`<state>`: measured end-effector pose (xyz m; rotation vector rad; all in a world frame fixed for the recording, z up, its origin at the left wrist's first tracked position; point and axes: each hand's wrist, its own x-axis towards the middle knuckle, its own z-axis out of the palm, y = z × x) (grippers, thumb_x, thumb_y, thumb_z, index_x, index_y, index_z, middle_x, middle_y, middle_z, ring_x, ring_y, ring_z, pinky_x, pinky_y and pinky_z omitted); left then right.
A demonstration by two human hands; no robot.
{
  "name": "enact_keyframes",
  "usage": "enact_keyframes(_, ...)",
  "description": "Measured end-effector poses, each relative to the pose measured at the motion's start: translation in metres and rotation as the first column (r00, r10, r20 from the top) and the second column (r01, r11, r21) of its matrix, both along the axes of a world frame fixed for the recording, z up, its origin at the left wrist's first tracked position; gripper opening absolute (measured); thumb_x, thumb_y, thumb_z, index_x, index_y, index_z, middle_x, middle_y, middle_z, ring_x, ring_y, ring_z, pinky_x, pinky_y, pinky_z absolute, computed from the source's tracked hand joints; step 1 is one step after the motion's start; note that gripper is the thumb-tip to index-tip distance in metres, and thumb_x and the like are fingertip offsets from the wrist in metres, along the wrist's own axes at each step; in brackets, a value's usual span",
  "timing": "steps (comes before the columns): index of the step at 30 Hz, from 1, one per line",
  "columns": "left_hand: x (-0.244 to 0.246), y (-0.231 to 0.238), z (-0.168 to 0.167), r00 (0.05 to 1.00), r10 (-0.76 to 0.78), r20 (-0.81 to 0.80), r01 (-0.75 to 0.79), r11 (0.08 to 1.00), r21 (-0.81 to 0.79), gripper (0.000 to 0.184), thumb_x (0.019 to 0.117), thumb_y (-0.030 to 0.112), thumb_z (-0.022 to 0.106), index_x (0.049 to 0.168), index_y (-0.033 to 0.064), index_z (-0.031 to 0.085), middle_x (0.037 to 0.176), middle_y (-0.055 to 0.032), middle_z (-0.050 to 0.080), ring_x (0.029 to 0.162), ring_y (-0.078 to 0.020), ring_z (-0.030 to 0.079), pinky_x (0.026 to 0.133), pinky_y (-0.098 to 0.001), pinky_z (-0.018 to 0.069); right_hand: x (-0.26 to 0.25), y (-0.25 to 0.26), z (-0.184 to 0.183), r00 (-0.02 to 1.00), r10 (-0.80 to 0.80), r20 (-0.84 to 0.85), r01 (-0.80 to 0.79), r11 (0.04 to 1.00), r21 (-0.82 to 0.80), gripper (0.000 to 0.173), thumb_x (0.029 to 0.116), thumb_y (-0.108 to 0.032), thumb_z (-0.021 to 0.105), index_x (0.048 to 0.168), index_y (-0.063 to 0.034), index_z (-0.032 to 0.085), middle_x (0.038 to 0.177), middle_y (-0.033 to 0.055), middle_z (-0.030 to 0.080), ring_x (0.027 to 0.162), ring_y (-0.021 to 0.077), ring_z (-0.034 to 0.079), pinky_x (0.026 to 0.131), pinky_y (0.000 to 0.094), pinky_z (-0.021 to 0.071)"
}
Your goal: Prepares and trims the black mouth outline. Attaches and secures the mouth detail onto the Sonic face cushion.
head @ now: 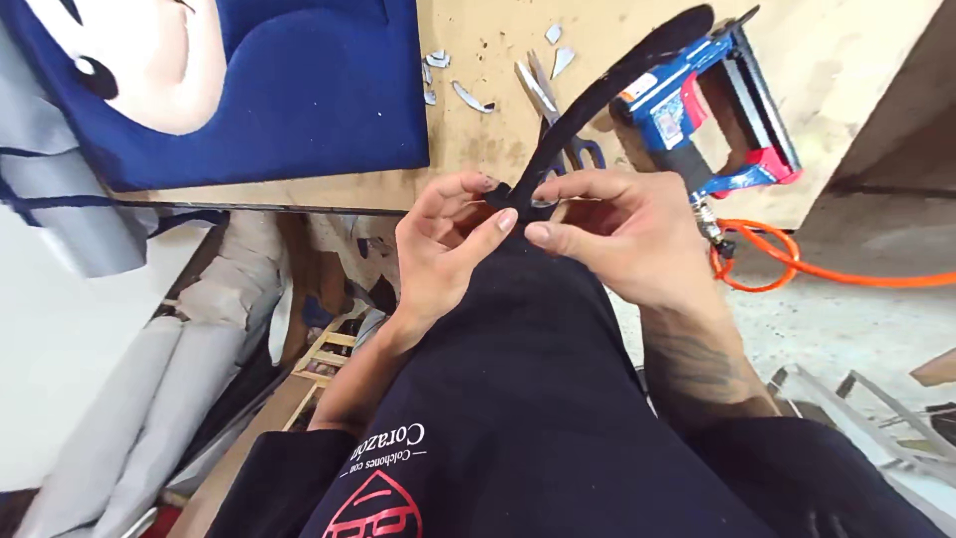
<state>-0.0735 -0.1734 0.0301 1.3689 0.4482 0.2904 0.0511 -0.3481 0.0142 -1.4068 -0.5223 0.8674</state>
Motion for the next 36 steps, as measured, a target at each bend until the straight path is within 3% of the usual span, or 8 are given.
enact_keyframes(4, -0.004, 0.002, -0.004, 0.998, -0.038, 0.047, 0.031, 0.990, 0.136, 0.042, 0.0859, -0.012, 0.074, 0.126, -0.0072, 0.061, 0.120, -0.0186, 0.067, 0.099, -0.0257, 0.073, 0.084, -0.0396, 0.0653, -0.005, 0.006, -0.003, 0.995, -0.075, 0.070, 0.072, 0.997, 0.041, 0.022, 0.0897, -0.007, 0.079, 0.110, -0.0008, 0.074, 0.101, 0.0065, 0.074, 0.076, 0.0136, 0.072, 0.066, 0.0292, 0.0649)
enact_keyframes(12, -0.011, 0.021, -0.029, 0.995, -0.098, 0.024, 0.065, 0.808, 0.586, 0.018, 0.0871, -0.005, 0.076, 0.105, -0.0044, 0.074, 0.111, -0.0146, 0.075, 0.104, -0.0243, 0.074, 0.091, -0.0399, 0.0648, -0.008, 0.016, -0.020, 0.796, -0.020, 0.605, 0.051, 0.998, -0.034, 0.011, 0.0944, -0.007, 0.071, 0.102, -0.0016, 0.077, 0.108, 0.0113, 0.075, 0.101, 0.0180, 0.073, 0.091, 0.0357, 0.0614)
enact_keyframes(17, -0.003, 0.055, -0.113, 0.964, -0.210, 0.162, 0.030, 0.694, 0.719, 0.012, 0.0914, -0.006, 0.069, 0.090, 0.0019, 0.078, 0.107, -0.0141, 0.078, 0.108, -0.0273, 0.074, 0.107, -0.0498, 0.0532, -0.003, 0.048, -0.101, 0.676, 0.001, 0.737, 0.070, 0.995, -0.065, 0.013, 0.0993, -0.006, 0.065, 0.096, -0.0025, 0.077, 0.107, 0.0107, 0.076, 0.102, 0.0197, 0.073, 0.092, 0.0331, 0.0592)
enact_keyframes(21, 0.003, 0.079, -0.179, 0.963, -0.250, 0.103, 0.089, 0.653, 0.752, 0.020, 0.0907, -0.008, 0.065, 0.084, 0.0048, 0.078, 0.109, -0.0086, 0.078, 0.115, -0.0250, 0.071, 0.117, -0.0534, 0.0419, -0.007, 0.067, -0.172, 0.495, 0.121, 0.861, 0.065, 0.982, -0.176, 0.018, 0.1025, -0.002, 0.053, 0.103, 0.0009, 0.071, 0.112, 0.0157, 0.072, 0.109, 0.0292, 0.069, 0.097, 0.0399, 0.0555)
enact_keyframes(27, -0.001, 0.088, -0.183, 0.968, -0.222, -0.114, 0.232, 0.630, 0.741, 0.018, 0.0919, -0.006, 0.057, 0.089, 0.0017, 0.073, 0.116, -0.0095, 0.076, 0.125, -0.0260, 0.066, 0.123, -0.0527, 0.0329, -0.011, 0.086, -0.184, 0.384, 0.336, 0.860, 0.093, 0.913, -0.397, 0.018, 0.1049, -0.006, 0.050, 0.102, -0.0007, 0.067, 0.105, 0.0168, 0.070, 0.105, 0.0345, 0.066, 0.092, 0.0473, 0.0511)
enact_keyframes(29, 0.000, 0.087, -0.171, 0.954, -0.226, -0.196, 0.295, 0.612, 0.734, 0.018, 0.0893, 0.002, 0.059, 0.104, 0.0005, 0.069, 0.123, -0.0119, 0.072, 0.128, -0.0274, 0.062, 0.122, -0.0504, 0.0360, -0.013, 0.096, -0.176, 0.365, 0.435, 0.823, 0.079, 0.867, -0.493, 0.020, 0.1049, -0.004, 0.046, 0.101, 0.0027, 0.065, 0.104, 0.0199, 0.068, 0.104, 0.0374, 0.065, 0.090, 0.0492, 0.0506)
enact_keyframes(32, 0.000, 0.077, -0.171, 0.906, -0.210, -0.368, 0.423, 0.489, 0.763, 0.046, 0.0870, 0.016, 0.074, 0.131, 0.0024, 0.066, 0.133, -0.0137, 0.067, 0.133, -0.0310, 0.057, 0.116, -0.0421, 0.0427, -0.014, 0.108, -0.164, 0.374, 0.555, 0.743, 0.075, 0.780, -0.621, 0.021, 0.1038, -0.002, 0.044, 0.103, 0.0060, 0.064, 0.106, 0.0233, 0.068, 0.105, 0.0397, 0.066, 0.089, 0.0517, 0.0511)
enact_keyframes(36, 0.000, 0.067, -0.201, 0.986, -0.085, -0.142, 0.166, 0.546, 0.821, 0.020, 0.0899, 0.004, 0.072, 0.109, 0.0021, 0.077, 0.110, -0.0145, 0.073, 0.116, -0.0318, 0.064, 0.107, -0.0414, 0.0497, -0.009, 0.120, -0.154, 0.461, 0.640, 0.615, 0.007, 0.691, -0.723, 0.019, 0.1002, -0.001, 0.048, 0.105, 0.0066, 0.064, 0.109, 0.0249, 0.068, 0.111, 0.0423, 0.065, 0.095, 0.0544, 0.0501)
